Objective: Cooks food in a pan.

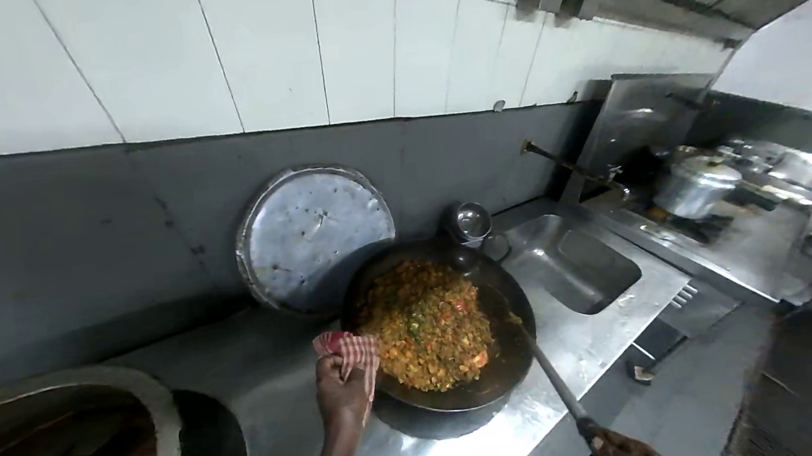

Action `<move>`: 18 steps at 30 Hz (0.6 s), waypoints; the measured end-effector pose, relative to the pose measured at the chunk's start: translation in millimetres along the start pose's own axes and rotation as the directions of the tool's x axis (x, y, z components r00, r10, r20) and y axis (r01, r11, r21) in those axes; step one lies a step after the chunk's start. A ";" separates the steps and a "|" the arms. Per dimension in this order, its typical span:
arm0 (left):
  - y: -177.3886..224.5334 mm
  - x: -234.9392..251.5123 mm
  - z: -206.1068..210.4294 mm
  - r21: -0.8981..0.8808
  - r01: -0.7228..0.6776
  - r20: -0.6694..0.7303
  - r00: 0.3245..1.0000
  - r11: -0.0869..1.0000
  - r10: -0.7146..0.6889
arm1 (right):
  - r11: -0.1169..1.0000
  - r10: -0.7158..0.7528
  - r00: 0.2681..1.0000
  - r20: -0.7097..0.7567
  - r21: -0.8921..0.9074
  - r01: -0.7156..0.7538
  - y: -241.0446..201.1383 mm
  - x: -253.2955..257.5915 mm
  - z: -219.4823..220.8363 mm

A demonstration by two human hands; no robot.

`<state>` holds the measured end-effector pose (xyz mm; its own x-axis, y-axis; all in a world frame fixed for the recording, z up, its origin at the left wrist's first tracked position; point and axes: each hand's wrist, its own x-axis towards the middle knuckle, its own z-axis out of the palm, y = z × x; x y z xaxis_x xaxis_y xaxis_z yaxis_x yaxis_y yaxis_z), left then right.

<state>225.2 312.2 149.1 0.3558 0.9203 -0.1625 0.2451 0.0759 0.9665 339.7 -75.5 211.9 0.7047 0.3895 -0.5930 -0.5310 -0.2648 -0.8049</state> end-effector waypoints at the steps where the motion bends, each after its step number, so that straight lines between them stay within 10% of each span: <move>1: 3.3 -1.2 1.6 0.018 0.014 -0.012 1.000 1.000 -0.014 | 1.000 0.023 1.000 -0.014 0.009 -0.023 -15.0 5.9 -7.9; 10: 14.7 15.9 6.0 0.214 -0.029 -0.079 0.996 0.976 0.047 | 0.967 0.256 0.935 0.246 -0.064 -0.248 -140.1 193.2 -111.2; 18: 39.1 23.9 8.6 0.392 0.078 -0.119 0.992 0.917 -0.033 | 0.766 0.328 0.807 0.492 -0.638 0.078 -306.8 350.7 -92.6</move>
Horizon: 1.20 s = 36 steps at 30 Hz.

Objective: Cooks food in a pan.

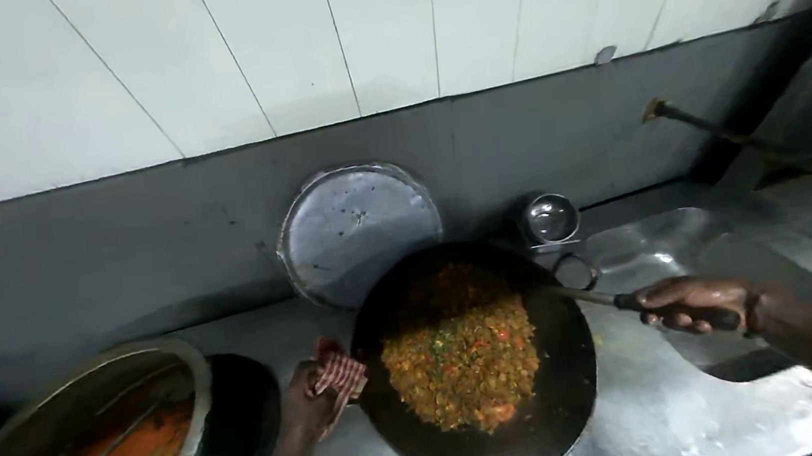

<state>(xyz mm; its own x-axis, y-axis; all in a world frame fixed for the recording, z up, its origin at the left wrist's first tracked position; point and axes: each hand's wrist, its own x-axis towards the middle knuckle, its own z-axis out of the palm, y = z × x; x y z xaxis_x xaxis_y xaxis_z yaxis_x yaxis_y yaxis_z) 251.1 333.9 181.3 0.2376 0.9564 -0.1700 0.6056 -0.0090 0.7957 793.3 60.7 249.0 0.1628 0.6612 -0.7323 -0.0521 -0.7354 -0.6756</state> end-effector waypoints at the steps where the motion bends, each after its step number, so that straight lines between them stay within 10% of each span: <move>1: 2.4 -2.6 0.6 -0.001 0.013 0.000 1.000 1.000 -0.013 | 0.998 -0.004 0.999 0.047 -0.061 0.007 -15.7 12.5 -8.4; 7: 7.2 -10.2 1.0 0.028 0.084 0.029 0.996 0.996 -0.085 | 0.920 -0.015 0.965 0.263 -0.375 0.116 -93.8 73.2 5.4; 14: -4.4 -21.3 12.7 -0.101 0.088 -0.036 0.995 0.991 -0.092 | 0.501 -0.094 0.952 0.290 -0.813 0.297 -137.2 36.4 97.1; 20: 3.8 -40.3 23.0 -0.188 0.119 -0.092 0.986 0.975 -0.138 | -0.245 -0.202 0.954 0.224 -0.954 0.172 -61.6 -82.1 173.2; 29: -10.2 -74.1 27.9 -0.210 0.086 -0.039 0.995 0.974 -0.096 | -0.245 -0.487 0.873 -0.011 -0.958 -0.148 37.8 -211.5 138.5; 36: -19.4 -67.8 23.8 -0.141 0.035 0.005 0.999 0.989 -0.034 | -0.118 -0.266 0.896 -0.357 -0.910 -0.397 26.5 -299.5 207.2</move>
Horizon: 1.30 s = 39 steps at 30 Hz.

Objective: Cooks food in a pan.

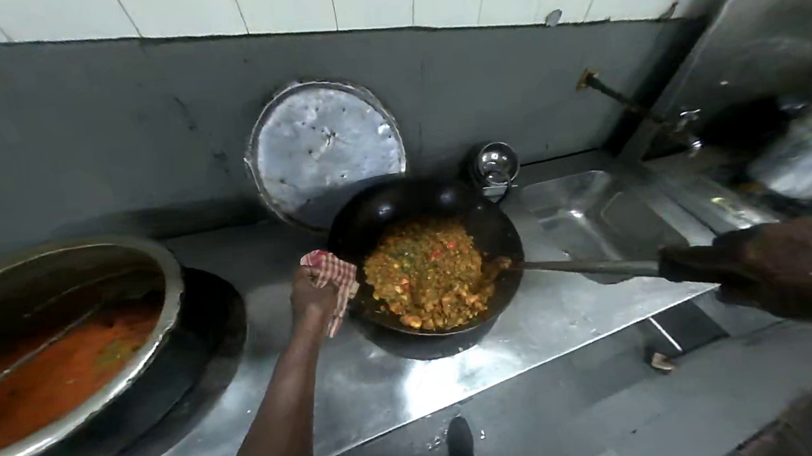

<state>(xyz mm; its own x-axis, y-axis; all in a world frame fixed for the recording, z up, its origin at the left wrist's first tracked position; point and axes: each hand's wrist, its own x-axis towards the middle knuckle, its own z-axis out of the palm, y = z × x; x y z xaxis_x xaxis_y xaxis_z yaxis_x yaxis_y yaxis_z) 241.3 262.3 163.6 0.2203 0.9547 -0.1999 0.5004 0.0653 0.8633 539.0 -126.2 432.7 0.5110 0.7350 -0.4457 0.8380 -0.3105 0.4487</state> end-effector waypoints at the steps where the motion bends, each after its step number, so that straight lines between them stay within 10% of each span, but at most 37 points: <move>1: 0.2 0.7 -1.2 0.012 0.002 0.015 1.000 1.000 -0.002 | 0.999 0.034 0.998 0.056 -0.006 -0.034 -8.0 -5.8 -2.7; 10: 5.7 -1.7 -8.6 0.039 -0.006 0.038 0.999 0.999 0.005 | 0.920 0.115 0.991 0.073 0.368 -0.134 -205.1 162.2 54.2; 20: -4.4 5.6 -11.3 -0.033 -0.016 0.080 0.997 0.999 0.018 | 0.961 -0.095 0.974 0.205 0.274 0.036 -65.8 43.5 -1.8; 29: -4.7 6.2 -7.3 -0.048 -0.017 0.050 0.999 0.999 0.020 | 0.856 0.040 0.991 0.129 0.507 -0.101 -250.3 190.9 42.2; 39: -0.4 -17.6 -17.7 -0.165 -0.009 0.111 0.993 0.986 0.027 | 0.935 -0.075 0.978 0.196 0.354 0.000 -68.3 66.0 13.4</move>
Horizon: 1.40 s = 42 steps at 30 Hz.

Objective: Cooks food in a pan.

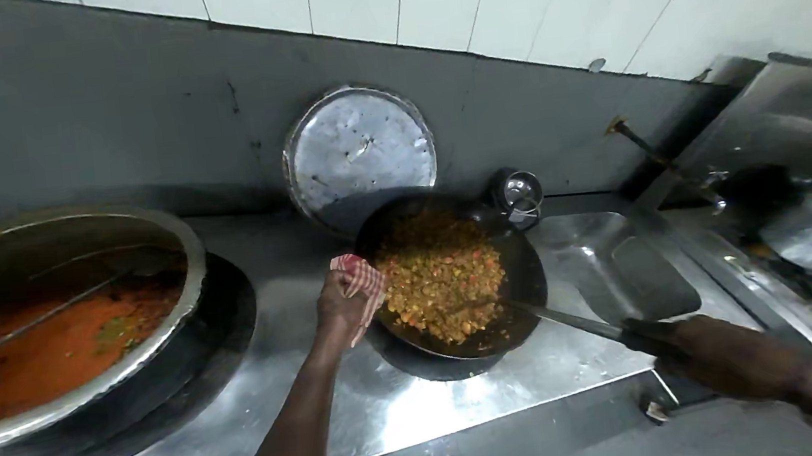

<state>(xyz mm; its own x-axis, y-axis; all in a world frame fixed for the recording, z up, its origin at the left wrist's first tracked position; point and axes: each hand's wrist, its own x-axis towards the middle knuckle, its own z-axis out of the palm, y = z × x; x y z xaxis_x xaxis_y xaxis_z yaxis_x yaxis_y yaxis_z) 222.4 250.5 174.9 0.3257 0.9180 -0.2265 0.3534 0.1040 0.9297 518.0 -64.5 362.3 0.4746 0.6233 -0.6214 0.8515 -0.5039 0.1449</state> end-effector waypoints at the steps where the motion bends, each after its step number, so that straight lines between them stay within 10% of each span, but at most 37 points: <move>1: -1.7 3.4 0.8 -0.004 -0.004 -0.004 1.000 1.000 0.004 | 0.999 0.022 1.000 0.007 -0.045 -0.022 5.6 -14.2 -1.4; 12: -7.8 18.3 5.2 0.055 -0.005 -0.060 0.998 0.998 0.009 | 0.965 0.150 0.980 -0.130 0.233 -0.117 -157.0 149.1 57.6; 21: -10.8 18.4 4.4 0.052 -0.036 -0.043 0.998 0.998 0.039 | 0.937 -0.041 0.999 -0.035 0.346 0.051 -16.7 40.0 80.1; 28: -14.4 22.0 7.2 0.060 -0.027 -0.055 0.998 0.998 0.031 | 0.430 0.133 0.986 -0.098 0.902 0.032 -77.3 55.3 229.6; 35: -18.9 26.1 8.9 0.086 -0.055 -0.085 0.994 0.995 0.062 | -0.097 0.130 0.991 -0.013 0.995 0.026 -87.2 21.4 182.8; 42: -12.5 21.3 8.8 0.082 -0.042 -0.083 0.995 0.996 0.049 | -0.231 0.138 0.979 0.147 0.967 -0.113 15.2 62.5 114.6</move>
<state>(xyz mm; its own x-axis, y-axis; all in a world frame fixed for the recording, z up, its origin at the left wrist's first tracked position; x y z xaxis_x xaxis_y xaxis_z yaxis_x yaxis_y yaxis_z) 232.6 265.5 155.9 0.2688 0.9505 -0.1558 0.4101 0.0334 0.9114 535.0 -101.8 237.4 0.5495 0.4531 -0.7020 -0.4652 -0.5320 -0.7075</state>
